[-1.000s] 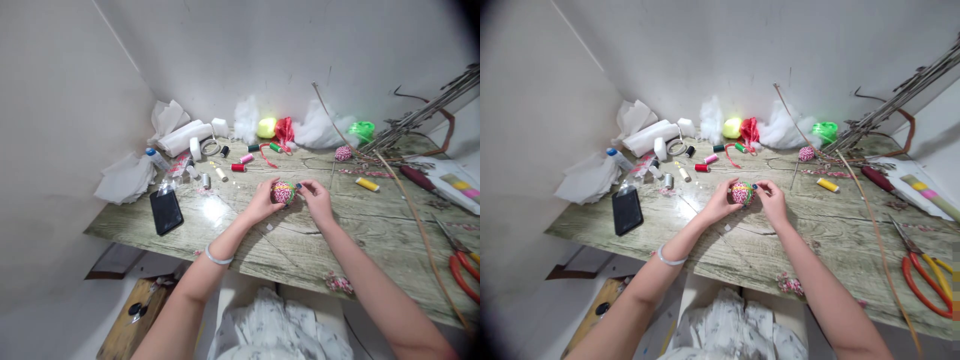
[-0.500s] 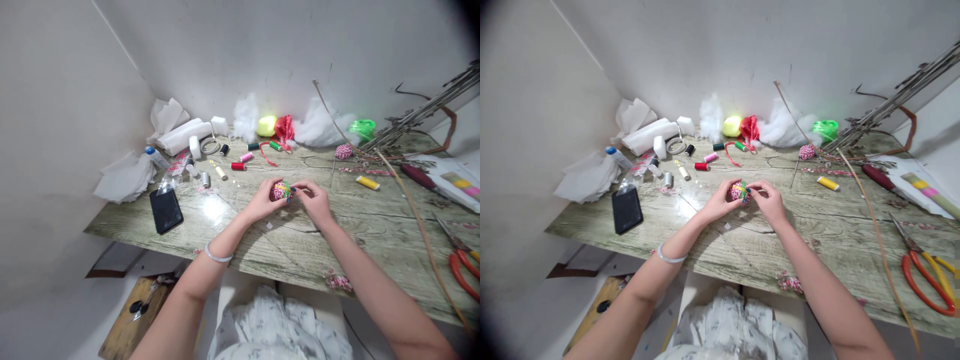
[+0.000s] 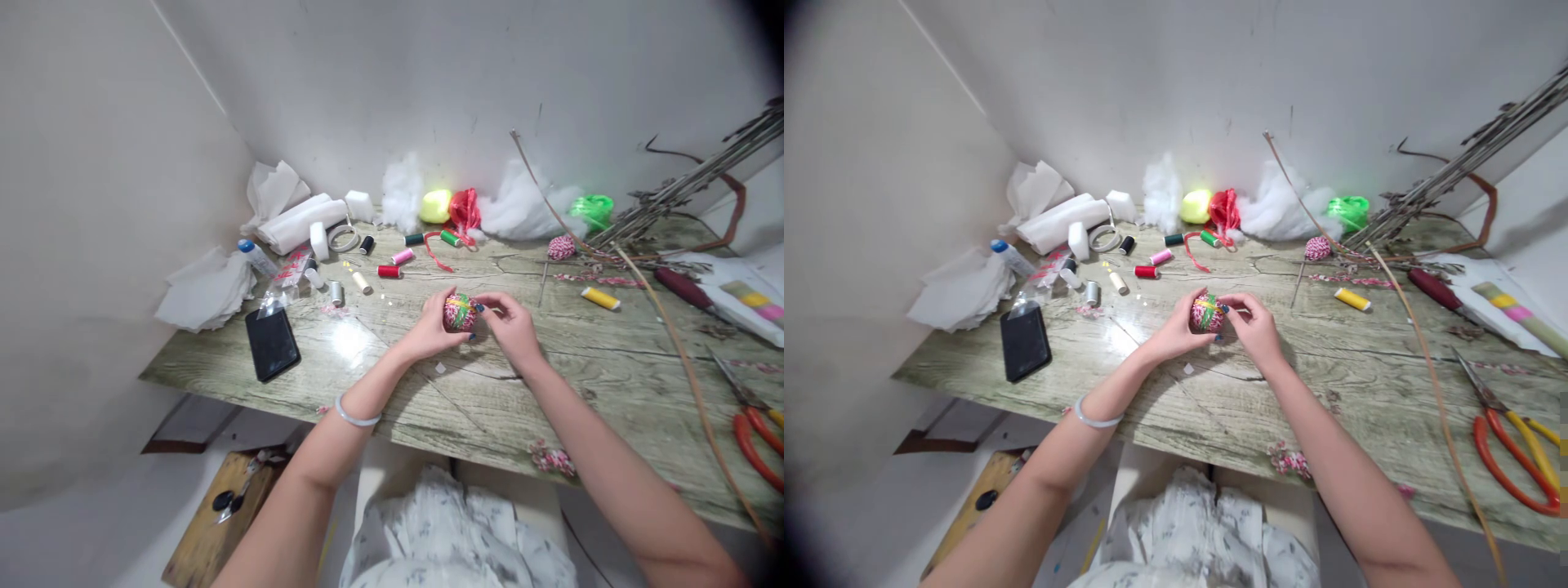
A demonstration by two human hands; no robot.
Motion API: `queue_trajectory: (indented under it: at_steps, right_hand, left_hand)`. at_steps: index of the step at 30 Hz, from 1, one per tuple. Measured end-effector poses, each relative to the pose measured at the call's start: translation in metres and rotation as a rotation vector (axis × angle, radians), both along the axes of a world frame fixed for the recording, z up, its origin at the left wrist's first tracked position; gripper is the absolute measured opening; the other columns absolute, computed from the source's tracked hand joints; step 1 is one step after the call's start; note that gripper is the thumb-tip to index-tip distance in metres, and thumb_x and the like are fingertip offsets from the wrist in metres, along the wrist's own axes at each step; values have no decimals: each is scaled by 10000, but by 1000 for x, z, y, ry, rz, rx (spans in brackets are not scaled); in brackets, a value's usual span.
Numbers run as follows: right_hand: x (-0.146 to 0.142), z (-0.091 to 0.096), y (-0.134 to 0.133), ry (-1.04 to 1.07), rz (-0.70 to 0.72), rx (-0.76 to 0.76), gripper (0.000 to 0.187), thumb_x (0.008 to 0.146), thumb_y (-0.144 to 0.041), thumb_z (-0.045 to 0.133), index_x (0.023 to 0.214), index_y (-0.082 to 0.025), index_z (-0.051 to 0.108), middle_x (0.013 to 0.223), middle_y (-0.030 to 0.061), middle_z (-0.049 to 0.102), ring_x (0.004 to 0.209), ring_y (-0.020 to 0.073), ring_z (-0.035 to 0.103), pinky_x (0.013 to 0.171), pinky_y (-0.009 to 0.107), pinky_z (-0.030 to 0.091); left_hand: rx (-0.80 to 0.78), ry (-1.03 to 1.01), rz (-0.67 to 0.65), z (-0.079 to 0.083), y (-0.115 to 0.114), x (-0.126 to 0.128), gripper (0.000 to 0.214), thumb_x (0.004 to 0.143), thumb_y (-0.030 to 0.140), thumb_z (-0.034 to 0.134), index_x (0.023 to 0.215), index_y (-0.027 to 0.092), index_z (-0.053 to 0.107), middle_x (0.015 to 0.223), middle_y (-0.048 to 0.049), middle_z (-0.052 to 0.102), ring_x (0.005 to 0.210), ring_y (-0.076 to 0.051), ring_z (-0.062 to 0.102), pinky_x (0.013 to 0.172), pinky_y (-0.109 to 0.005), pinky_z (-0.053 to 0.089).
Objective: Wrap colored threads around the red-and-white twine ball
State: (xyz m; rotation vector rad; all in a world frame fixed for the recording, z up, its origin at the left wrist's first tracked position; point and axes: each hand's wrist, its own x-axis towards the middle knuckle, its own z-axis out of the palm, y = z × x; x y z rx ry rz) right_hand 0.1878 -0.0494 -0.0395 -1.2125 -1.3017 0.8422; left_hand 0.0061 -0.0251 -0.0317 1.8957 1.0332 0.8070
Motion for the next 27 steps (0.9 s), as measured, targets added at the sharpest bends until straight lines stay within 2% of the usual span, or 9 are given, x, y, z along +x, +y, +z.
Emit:
queue_trajectory:
  at_steps: [2, 5, 9, 12, 17, 23, 27]
  right_hand:
    - [1, -5, 3, -2, 0, -23, 226, 808, -346, 670, 997, -224, 687, 1035, 56, 695, 962, 196, 646, 855, 358, 544]
    - [3, -11, 6, -13, 12, -56, 323, 792, -334, 687, 1099, -235, 675, 1165, 72, 659, 1051, 206, 626, 900, 376, 534]
    - [3, -12, 6, -2, 105, -77, 398, 833, -375, 667, 1213, -259, 645, 1285, 78, 635, 1150, 214, 612, 967, 389, 517]
    - [1, -8, 5, 27, 155, -52, 459, 846, -385, 665, 1286, -275, 592, 1326, 67, 625, 1189, 204, 601, 1014, 385, 497]
    - [1, -6, 4, 65, 152, -11, 470, 844, -386, 676, 1288, -272, 571, 1353, 78, 605, 1200, 212, 593, 1037, 401, 486]
    - [1, -9, 5, 67, 144, 3, 469, 851, -384, 669, 1292, -268, 557, 1345, 87, 596, 1157, 207, 608, 1007, 382, 506]
    - [1, -15, 5, 10, 92, -58, 608, 836, -408, 677, 1395, -273, 477, 1334, 109, 567, 1081, 221, 638, 952, 396, 541]
  left_hand:
    - [11, 17, 77, -3, 1, 1, 899, 673, 294, 798, 1430, 174, 329, 1400, -166, 454, 1336, -353, 406, 1140, -532, 334]
    - [24, 5, 145, -6, 4, 0, 747, 676, 280, 798, 1322, 172, 438, 1275, -136, 562, 1229, -335, 494, 1078, -529, 394]
    - [89, -121, 101, -7, 9, -1, 690, 721, 247, 769, 1326, 207, 439, 1357, -123, 524, 1257, -280, 516, 1074, -446, 437]
    - [136, -245, 75, -6, 11, -1, 677, 752, 247, 749, 1346, 234, 426, 1420, -123, 471, 1313, -272, 490, 1086, -430, 445]
    - [68, -310, 118, -4, 10, 3, 735, 741, 277, 768, 1356, 219, 368, 1416, -145, 473, 1265, -249, 536, 1065, -418, 473]
    - [64, -391, 67, -4, 11, 3, 689, 751, 264, 759, 1332, 197, 393, 1413, -167, 480, 1273, -266, 540, 1079, -431, 462]
    - [-45, -323, 96, -6, 11, 1, 754, 745, 212, 743, 1396, 195, 362, 1415, -174, 495, 1213, -273, 573, 977, -418, 527]
